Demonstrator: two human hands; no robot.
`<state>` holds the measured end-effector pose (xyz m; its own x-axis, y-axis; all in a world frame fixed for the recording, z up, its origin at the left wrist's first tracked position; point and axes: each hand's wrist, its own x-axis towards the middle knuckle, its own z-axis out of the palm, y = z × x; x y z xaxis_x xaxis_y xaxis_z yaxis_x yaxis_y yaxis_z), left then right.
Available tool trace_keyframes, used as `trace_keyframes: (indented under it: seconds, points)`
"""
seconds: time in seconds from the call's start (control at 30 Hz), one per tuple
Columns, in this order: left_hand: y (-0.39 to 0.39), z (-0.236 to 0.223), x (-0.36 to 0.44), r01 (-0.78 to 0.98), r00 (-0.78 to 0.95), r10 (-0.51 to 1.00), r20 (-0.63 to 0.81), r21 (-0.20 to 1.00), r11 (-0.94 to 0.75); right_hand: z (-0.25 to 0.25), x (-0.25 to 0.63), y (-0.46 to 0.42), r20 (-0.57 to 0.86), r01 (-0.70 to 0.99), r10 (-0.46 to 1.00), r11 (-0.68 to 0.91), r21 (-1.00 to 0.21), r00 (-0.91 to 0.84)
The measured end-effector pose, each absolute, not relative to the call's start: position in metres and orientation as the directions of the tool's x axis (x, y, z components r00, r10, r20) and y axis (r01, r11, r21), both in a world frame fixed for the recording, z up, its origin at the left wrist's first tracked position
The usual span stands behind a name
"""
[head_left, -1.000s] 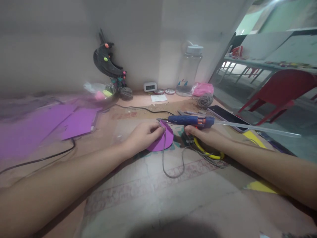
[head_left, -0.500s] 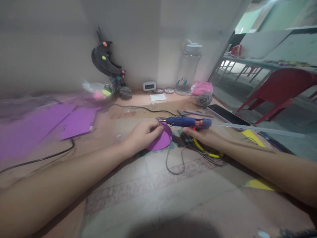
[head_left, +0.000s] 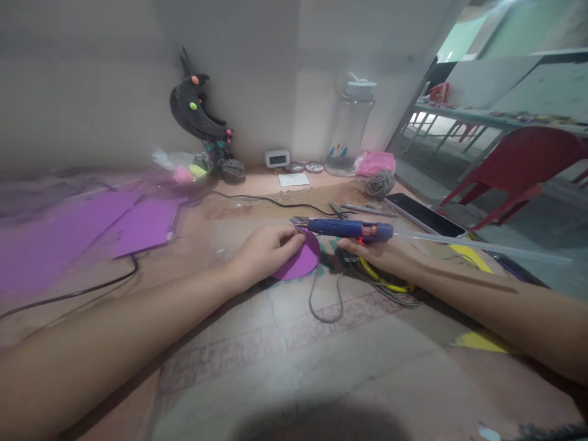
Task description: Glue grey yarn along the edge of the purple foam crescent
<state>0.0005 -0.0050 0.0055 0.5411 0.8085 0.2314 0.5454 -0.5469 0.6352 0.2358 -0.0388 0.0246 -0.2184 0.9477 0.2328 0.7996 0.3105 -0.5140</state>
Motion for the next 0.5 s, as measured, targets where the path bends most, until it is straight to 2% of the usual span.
trace_keyframes:
  seconds: [0.1, 0.27, 0.5]
  points:
    - [-0.0051, 0.0050, 0.0003, 0.546, 0.540, 0.809, 0.231, 0.636, -0.546, 0.0253, 0.2358, -0.0395, 0.237, 0.794, 0.948, 0.310, -0.523, -0.213]
    - [-0.0055, 0.0061, 0.0005, 0.548, 0.543, 0.807, 0.233, 0.630, -0.550, 0.0252, 0.2370, -0.0386, 0.250, 0.833, 0.948, 0.297, -0.467, -0.198]
    - [-0.0058, 0.0068, 0.0004, 0.544, 0.543, 0.809, 0.226, 0.639, -0.544, 0.0281, 0.2318, -0.0403, 0.249, 0.758, 0.934, 0.354, -0.548, -0.256]
